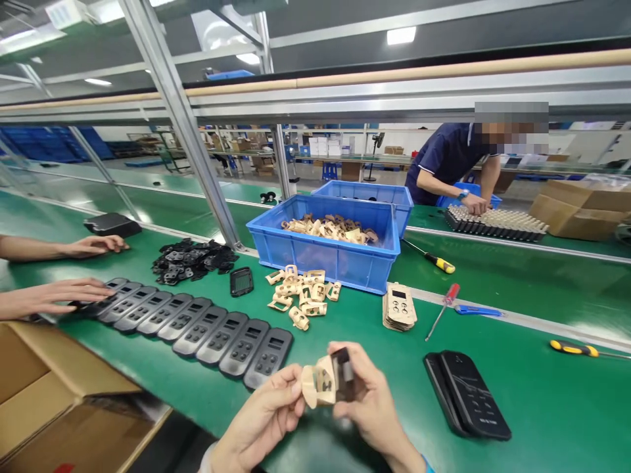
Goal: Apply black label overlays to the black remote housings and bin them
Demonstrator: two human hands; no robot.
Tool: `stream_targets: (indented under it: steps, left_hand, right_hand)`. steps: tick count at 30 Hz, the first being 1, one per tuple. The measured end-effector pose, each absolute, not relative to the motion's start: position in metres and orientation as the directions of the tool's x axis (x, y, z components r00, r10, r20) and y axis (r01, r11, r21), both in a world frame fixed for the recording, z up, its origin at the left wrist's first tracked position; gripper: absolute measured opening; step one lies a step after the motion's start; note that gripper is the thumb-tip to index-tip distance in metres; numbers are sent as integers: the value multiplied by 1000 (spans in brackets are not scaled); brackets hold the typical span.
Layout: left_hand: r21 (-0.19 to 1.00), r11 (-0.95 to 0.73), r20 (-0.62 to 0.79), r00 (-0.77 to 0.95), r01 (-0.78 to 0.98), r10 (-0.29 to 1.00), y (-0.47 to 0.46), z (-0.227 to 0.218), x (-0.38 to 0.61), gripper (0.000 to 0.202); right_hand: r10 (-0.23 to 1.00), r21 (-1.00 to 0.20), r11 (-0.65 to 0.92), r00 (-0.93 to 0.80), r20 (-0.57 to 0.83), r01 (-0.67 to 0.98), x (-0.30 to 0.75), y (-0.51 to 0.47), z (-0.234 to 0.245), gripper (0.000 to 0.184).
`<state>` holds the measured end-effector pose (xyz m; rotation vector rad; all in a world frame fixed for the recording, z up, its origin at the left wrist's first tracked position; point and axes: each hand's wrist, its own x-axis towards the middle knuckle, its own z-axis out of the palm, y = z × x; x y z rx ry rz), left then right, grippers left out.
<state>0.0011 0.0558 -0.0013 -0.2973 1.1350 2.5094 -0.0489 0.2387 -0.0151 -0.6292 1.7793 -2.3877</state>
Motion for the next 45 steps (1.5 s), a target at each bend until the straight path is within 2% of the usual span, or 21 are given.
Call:
stream_targets:
  steps: [2,4,5,7,8,10,12,14,16,18,19,22,24,27,29,32,35,37,39,43,45]
  left_hand:
    - [665,-614,-369,-902,-426,225,50,-6,1,32]
    - [711,-579,-357,-914,-399,191,41,-8,-5,34]
    - [767,-535,-325,-934,-353,150,36,-7,-11,33]
    - [937,-307,-173,-985,-168,13,26,-2,-30,26]
    - [988,-141,-63,-997,-56,-46,21,3,-41,20]
    - [979,165,134,-987,118,-92,17,12,-62,20]
    - [933,309,218,-972,182,-85,24,21,-74,33]
    - [877,439,243,-968,193,-58,42,25,-72,35]
    - [727,663,230,-973,177,8,70,20,-57,34]
    - [537,831,170,-984,141,57,100,8,-38,51]
    - [508,852,157,-986,126,53,112,1,-30,61]
    - [595,795,116,-991,122,65,130,-17,-15,66]
    - [648,745,81,-987,159,140,128,-20,-12,67]
    - [729,666,59,-984,157,168,112,-13,-11,83]
    - [811,576,56,-994,98,90,101,-7,-10,90]
    - [918,396,18,-1000,11,-15,88,-1,-8,93]
    - [993,83,-76,-996,-80,-43,83,-3,-6,74]
    - [975,-178,-138,-990,-132,-20,81,-5,-4,59]
    - [915,-362,-181,-983,-181,33,82,-6,-3,53]
    - [811,-510,-277,-956,-287,98,84,-1,0,47]
    - [763,-558,-322,-941,-325,107,85,2,1,45]
  right_hand:
    - [-55,-853,-507,-983,176,-125,-60,252,-9,71]
    - [221,-747,-638,-974,57,-189,-72,266,-2,65]
    - [317,-713,-663,-948,10,-229,-78,271,2,61]
    - [406,-681,-679,-913,-36,-275,-85,277,6,56]
    - [403,-679,-684,-914,-45,-268,-87,278,6,54]
    - [341,-692,-691,-938,-55,-211,-87,274,3,53]
    - [265,-710,-691,-962,-70,-138,-84,267,-2,53]
    - [219,-727,-681,-972,-81,-93,-81,262,-6,54]
    - [217,-732,-676,-972,-89,-84,-79,261,-6,54]
    - [226,-735,-673,-970,-96,-84,-78,263,-4,55]
    - [221,-736,-672,-971,-95,-81,-77,265,-3,55]
    - [185,-738,-671,-979,-83,-64,-75,269,1,54]
    - [184,-743,-665,-980,-71,-71,-74,270,2,54]
    - [154,-727,-685,-985,-74,-52,-70,271,5,56]
    - [54,-682,-731,-996,-74,11,-66,272,7,63]
    - [-170,-622,-768,-985,-36,155,-58,270,10,73]
    - [-343,-612,-749,-939,28,255,-51,265,11,71]
    - [-398,-625,-728,-916,51,281,-47,260,9,69]
    - [-416,-633,-715,-908,46,296,-45,257,6,69]
    - [-419,-648,-684,-907,-26,335,-45,255,5,70]
    - [-409,-673,-645,-908,-95,361,-46,254,6,64]
